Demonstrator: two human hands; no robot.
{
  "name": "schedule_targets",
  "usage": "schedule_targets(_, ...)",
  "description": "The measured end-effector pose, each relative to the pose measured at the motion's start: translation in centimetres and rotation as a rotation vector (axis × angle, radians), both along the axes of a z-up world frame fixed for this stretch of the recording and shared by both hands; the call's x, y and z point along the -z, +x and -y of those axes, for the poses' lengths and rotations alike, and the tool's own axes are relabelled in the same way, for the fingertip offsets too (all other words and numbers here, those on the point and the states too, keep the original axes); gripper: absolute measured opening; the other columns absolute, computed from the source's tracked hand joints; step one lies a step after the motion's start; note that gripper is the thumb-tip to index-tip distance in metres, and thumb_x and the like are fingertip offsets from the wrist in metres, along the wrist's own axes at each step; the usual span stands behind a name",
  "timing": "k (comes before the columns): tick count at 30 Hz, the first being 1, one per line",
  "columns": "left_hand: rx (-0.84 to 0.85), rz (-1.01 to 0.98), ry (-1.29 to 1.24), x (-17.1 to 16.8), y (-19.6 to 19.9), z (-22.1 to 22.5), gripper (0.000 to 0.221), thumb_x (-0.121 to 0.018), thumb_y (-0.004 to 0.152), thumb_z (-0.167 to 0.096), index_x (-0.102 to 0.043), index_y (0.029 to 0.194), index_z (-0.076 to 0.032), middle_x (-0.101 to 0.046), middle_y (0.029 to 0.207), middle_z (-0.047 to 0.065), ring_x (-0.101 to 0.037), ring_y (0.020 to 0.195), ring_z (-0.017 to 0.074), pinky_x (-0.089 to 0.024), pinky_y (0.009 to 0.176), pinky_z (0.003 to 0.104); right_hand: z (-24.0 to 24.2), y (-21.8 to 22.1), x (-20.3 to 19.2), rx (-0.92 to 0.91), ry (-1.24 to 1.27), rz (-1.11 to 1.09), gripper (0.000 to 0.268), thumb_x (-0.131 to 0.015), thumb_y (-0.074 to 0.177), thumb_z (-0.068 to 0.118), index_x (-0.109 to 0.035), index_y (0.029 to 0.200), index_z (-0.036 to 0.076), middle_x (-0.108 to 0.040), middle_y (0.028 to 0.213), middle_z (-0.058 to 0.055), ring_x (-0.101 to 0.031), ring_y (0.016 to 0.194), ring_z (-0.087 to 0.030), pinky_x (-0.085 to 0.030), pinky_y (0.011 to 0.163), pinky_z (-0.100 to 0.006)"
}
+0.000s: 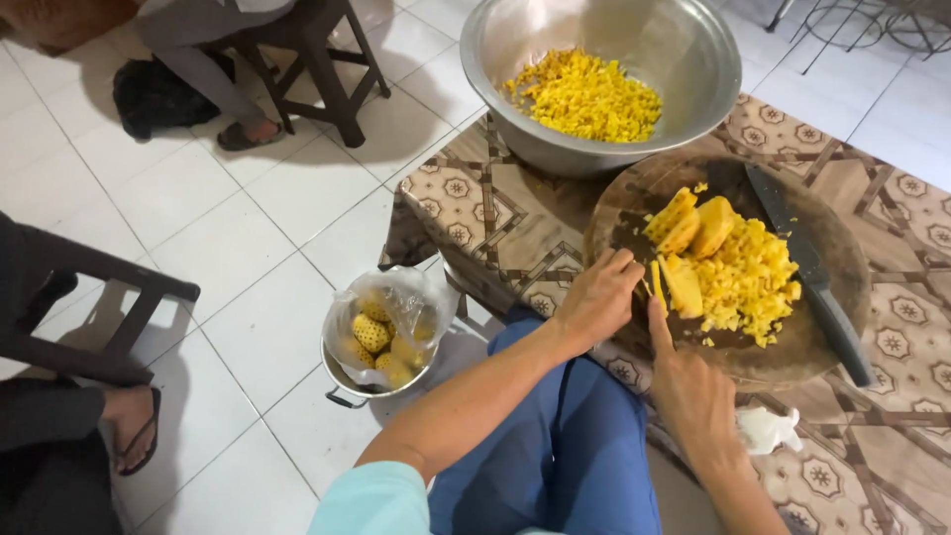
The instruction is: Chopping yellow fruit into small pieces on a wooden board and transferring them to a bowl.
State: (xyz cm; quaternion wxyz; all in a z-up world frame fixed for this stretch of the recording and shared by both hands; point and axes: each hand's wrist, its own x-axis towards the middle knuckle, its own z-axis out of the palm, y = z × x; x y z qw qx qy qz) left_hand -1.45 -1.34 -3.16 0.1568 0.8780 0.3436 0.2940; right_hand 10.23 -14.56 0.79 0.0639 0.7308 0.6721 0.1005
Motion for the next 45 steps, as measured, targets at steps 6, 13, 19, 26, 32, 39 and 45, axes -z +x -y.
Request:
schedule_targets(6,-0.004,0.015,0.016,-0.2,0.1,0.0,0.010,-0.055,0.091,0.011,-0.059,0.094,0.002,-0.054,0.101,0.012,-0.056,0.102,0.0331,-0.057,0.073,0.045,0.3,0.4,0.6,-0.016,0.076,-0.088,0.079,-0.055,0.087,0.004,-0.030,0.160,0.020,-0.048,0.041,0.001,-0.039,0.032,-0.014,-0.038,0.031,-0.032)
schedule_targets(13,-0.007,-0.003,-0.023,-0.7,0.0,0.6,0.015,-0.055,0.090,0.014,-0.057,0.096,0.000,-0.050,0.100,0.011,-0.051,0.097,0.0302,-0.053,0.061,0.043,1.5,1.0,1.1,0.049,0.044,-0.106,0.072,-0.050,0.094,0.017,-0.026,0.162,0.027,-0.042,0.037,0.003,-0.042,0.028,-0.014,-0.041,0.031,-0.032)
schedule_targets(19,-0.051,-0.059,-0.010,-0.9,0.8,0.5,0.016,-0.055,0.090,0.016,-0.060,0.094,0.001,-0.054,0.100,0.013,-0.057,0.090,0.0330,-0.053,0.063,0.044,0.5,2.6,0.5,0.065,0.128,-0.269,0.065,-0.052,0.096,0.011,-0.037,0.158,0.026,-0.040,0.038,0.001,-0.035,0.031,-0.013,-0.036,0.030,-0.030)
schedule_targets(26,-0.340,-0.214,0.243,-1.1,2.8,1.2,0.042,-0.075,0.088,-0.035,-0.067,0.108,0.001,-0.065,0.100,0.019,-0.063,0.085,0.0343,-0.051,0.077,0.045,0.6,2.7,-0.4,0.146,0.073,-0.341,0.060,-0.049,0.099,0.019,-0.035,0.157,0.030,-0.043,0.037,-0.002,-0.038,0.030,-0.016,-0.037,0.031,-0.033)
schedule_targets(32,-0.244,-0.255,0.134,-0.9,3.5,-0.1,0.035,-0.079,0.073,-0.002,-0.061,0.103,-0.001,-0.059,0.098,0.016,-0.058,0.082,0.0335,-0.049,0.076,0.045,0.3,2.8,-1.3,0.186,0.021,-0.415,0.063,-0.048,0.098,0.013,-0.036,0.157,0.030,-0.054,0.040,-0.007,-0.046,0.032,-0.020,-0.042,0.035,-0.035)
schedule_targets(39,-0.107,-0.270,0.027,-0.6,2.9,-0.6,0.048,-0.082,0.068,0.004,-0.059,0.111,-0.003,-0.056,0.107,0.015,-0.053,0.093,0.0342,-0.044,0.082,0.045,-0.3,2.3,-2.5,0.265,-0.088,-0.398,0.063,-0.043,0.101,0.017,-0.028,0.159,0.034,-0.054,0.042,-0.005,-0.046,0.033,-0.018,-0.042,0.034,-0.032)
schedule_targets(45,-0.010,-0.291,0.038,-2.2,2.0,0.5,0.020,-0.067,0.085,0.015,-0.065,0.102,0.006,-0.055,0.112,0.021,-0.054,0.096,0.0363,-0.053,0.071,0.042,-0.7,2.0,-3.4,0.354,-0.210,-0.352,0.059,-0.035,0.106,0.032,-0.017,0.161,0.041,-0.046,0.044,0.000,-0.040,0.035,-0.012,-0.041,0.033,-0.026)
